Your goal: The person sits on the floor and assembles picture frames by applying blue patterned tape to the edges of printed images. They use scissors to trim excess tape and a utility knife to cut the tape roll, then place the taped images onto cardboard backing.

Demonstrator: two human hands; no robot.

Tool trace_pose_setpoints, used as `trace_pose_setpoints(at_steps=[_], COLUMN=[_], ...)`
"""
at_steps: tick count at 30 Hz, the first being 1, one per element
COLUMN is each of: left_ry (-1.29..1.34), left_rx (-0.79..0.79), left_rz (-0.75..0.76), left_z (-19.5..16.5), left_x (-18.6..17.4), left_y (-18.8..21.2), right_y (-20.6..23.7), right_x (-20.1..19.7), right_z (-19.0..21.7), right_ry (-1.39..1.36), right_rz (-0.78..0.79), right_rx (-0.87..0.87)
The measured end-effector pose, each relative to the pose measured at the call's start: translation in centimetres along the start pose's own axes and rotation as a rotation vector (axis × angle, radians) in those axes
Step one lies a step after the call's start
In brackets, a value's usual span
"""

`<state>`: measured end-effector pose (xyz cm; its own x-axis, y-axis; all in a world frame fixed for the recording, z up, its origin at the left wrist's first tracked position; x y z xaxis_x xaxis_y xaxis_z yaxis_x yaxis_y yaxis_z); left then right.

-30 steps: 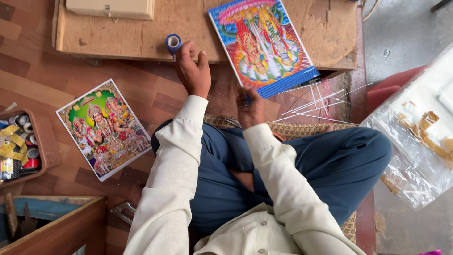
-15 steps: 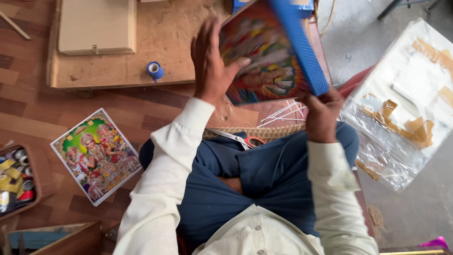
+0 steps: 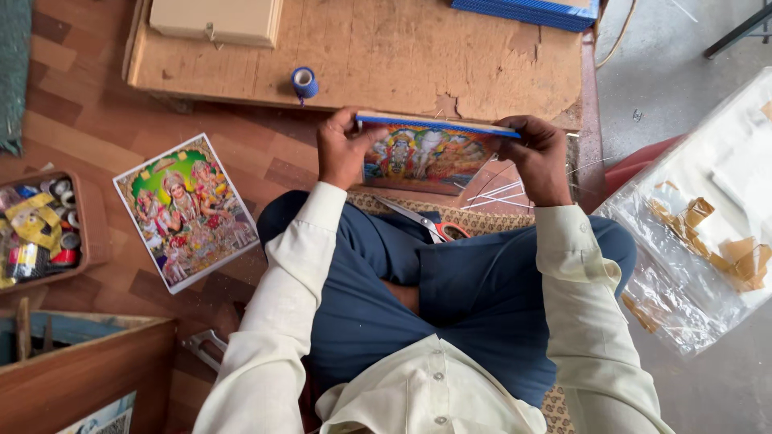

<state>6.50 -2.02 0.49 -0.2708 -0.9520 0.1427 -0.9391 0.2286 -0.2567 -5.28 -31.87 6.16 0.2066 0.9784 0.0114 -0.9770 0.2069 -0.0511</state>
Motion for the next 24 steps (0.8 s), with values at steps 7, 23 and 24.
trace_pose_setpoints(at_steps=[7, 23, 24], left_ry=[0.039, 0.11, 0.121], left_rx=[-0.009, -0.057, -0.054], left_rz=[-0.007, -0.134, -0.149], left_z=[-3.5, -6.2, -6.3], left_x=[-0.2, 0.2, 0.1], left_y=[-0.7, 1.6, 2.0], right_y=[0.6, 2.4, 2.2], right_x=[-0.4, 0.6, 0.8], right_z=[0.6, 1.5, 1.8], right_ry=[0.045, -0.063, -0.046], right_rz=[-0.145, -0.195, -0.167], right_rx=[0.014, -0.006, -0.019])
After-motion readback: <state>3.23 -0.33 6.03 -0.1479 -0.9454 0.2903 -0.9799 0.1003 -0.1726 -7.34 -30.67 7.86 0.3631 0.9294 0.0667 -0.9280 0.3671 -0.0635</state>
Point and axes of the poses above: each hand's wrist, its own y-axis away from the middle knuckle, its own x-axis out of the palm, z = x × y, the point moved 7 cm from there along -y, towards the middle knuckle, and after that the axes turned 3 degrees about x, right-handed, at the moved point
